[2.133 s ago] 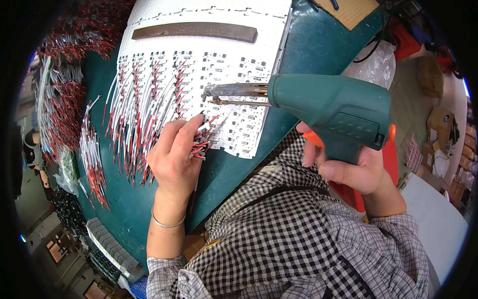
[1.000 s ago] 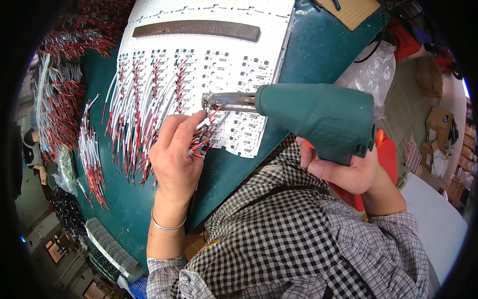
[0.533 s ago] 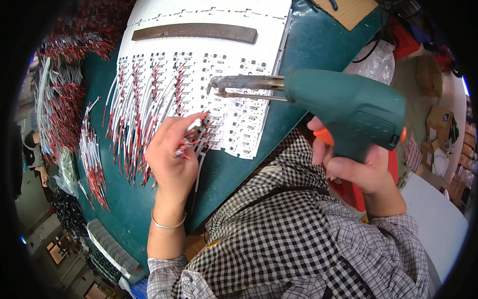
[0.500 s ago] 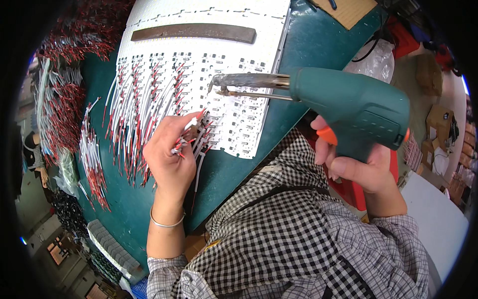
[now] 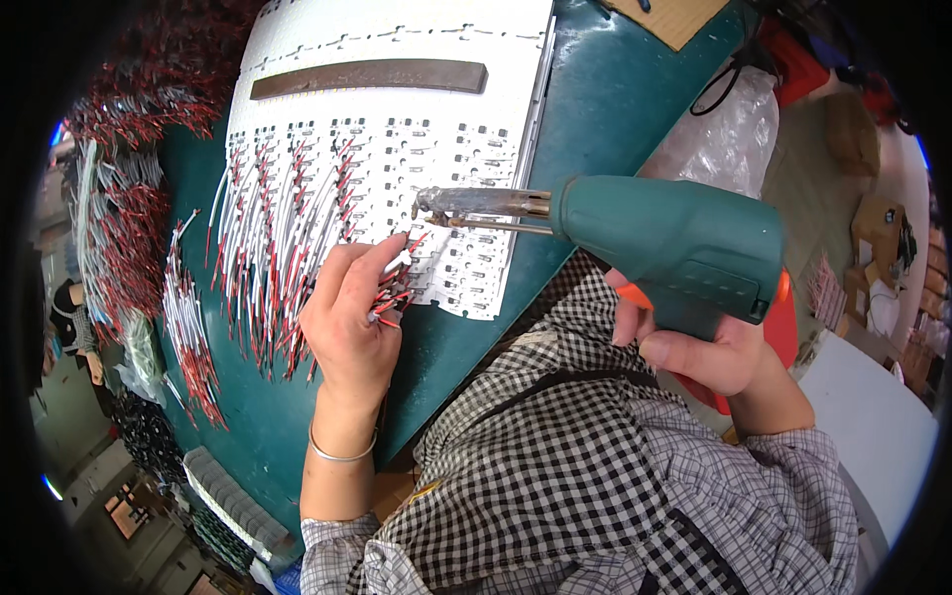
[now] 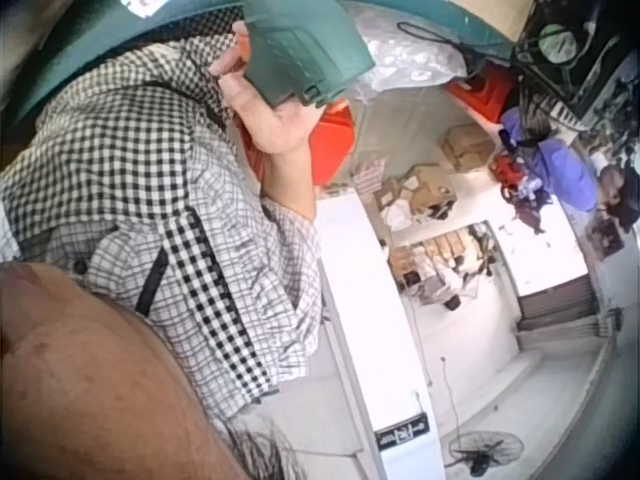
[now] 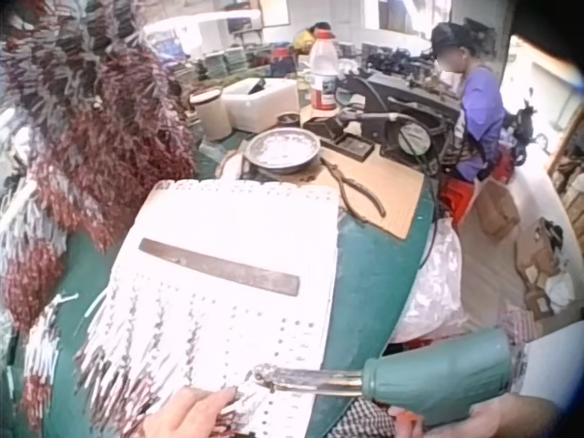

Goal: The person solders wires onto LED light strips and a circuit board using a soldering iron.

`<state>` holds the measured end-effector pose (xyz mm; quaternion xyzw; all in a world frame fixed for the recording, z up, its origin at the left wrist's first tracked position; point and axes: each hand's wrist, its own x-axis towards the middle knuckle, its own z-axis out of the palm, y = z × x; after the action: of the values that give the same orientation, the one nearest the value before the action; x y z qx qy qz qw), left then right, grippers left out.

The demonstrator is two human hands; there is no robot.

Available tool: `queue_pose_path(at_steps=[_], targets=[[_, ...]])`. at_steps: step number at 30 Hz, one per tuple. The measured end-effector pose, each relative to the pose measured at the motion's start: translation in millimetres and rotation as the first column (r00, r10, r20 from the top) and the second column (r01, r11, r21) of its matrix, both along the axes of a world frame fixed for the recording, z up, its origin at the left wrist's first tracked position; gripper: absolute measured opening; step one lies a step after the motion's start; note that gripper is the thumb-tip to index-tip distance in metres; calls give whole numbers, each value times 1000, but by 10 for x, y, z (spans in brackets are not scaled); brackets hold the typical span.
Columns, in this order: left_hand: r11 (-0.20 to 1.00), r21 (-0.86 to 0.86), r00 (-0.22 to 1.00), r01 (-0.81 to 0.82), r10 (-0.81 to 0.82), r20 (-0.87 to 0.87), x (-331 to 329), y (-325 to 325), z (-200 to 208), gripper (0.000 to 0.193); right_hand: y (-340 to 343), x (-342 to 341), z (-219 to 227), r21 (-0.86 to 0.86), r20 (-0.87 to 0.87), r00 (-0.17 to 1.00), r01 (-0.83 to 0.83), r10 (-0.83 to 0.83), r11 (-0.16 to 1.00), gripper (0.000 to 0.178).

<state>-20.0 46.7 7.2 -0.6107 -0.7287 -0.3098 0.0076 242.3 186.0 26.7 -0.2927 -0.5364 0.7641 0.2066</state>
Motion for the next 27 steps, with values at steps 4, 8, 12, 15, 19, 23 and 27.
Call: queue_pose_path(at_steps=[4,8,12,15,19,23,27], targets=[[1000,-16,999,26,-26,39,-24,-4,-37,43,-7,36,-3,-24,53,997,-60,61,998,53],[998,46,997,42,-39,-66,-27,-12,-102,36,-8,9,-49,14,33,991,-128,128,992,47],[996,69,996,50,-45,-81,-30,-7,-107,34,-15,38,-142,73,-1,987,-160,160,984,41],[998,46,995,41,-37,-94,-16,-19,-102,35,-36,6,-119,117,28,982,-187,185,975,34],[999,37,990,40,-34,-139,-10,-19,-84,35,1,-12,-124,242,58,972,-235,227,942,34],[998,39,989,44,-38,-144,-8,-16,-86,35,63,76,-117,228,173,946,-309,274,923,51],[997,35,986,62,-56,-154,-13,-11,-88,36,93,51,9,-27,-76,996,-58,55,998,60]])
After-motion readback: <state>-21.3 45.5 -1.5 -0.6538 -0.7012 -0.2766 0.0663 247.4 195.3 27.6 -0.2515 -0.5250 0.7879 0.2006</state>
